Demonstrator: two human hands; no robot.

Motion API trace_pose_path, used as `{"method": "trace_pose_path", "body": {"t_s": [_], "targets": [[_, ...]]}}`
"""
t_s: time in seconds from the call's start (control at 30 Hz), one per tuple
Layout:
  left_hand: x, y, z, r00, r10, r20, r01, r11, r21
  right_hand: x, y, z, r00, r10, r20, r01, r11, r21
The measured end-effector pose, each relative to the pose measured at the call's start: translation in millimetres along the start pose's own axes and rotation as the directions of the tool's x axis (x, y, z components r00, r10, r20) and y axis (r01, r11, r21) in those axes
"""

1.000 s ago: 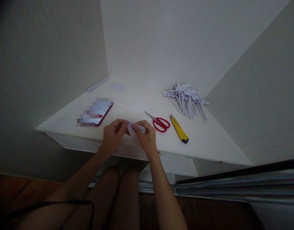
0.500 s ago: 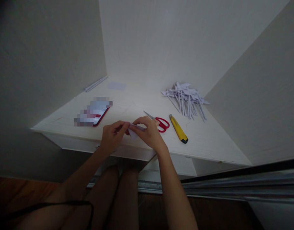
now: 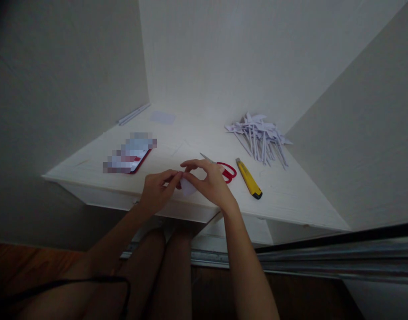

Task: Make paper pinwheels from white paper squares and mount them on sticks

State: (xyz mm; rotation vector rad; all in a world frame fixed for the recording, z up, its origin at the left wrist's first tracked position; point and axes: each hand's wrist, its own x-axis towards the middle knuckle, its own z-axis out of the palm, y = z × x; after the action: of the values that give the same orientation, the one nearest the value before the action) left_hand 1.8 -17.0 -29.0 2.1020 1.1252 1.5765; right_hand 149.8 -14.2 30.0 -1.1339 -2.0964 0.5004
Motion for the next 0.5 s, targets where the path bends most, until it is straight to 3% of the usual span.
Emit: {"method": "trace_pose_path", "body": {"t_s": [0.17,0.27,0.4,0.5], "targets": [[8.3,-0.1,-6.9,0.975,0.194,0.109,-0.208,0.968,0.140,5.8,-12.2,-8.2,1.000,-0.019,0.019,0.020,0.999,-0.036],[16.6,2.5,-11.1,0.966,0.202,0.160,-0.223,0.967,0.124,8.7,-16.2,-9.9,1.000,-0.020,-0.018,0.018,0.997,-0.072],[24.8,7.7,-11.4,0.978,-0.011,0.209,0.027,0.997,-0.074,12.8,-12.1,-6.5,0.985,0.008,-0.175,-0.011,1.000,-0.017],[24.9,8.8,-8.9,0.944,-0.183,0.275,0.270,0.907,-0.322,15.6,-6.4,-1.6,0.942,0.069,-0.329,-0.049,0.996,0.070]]}}
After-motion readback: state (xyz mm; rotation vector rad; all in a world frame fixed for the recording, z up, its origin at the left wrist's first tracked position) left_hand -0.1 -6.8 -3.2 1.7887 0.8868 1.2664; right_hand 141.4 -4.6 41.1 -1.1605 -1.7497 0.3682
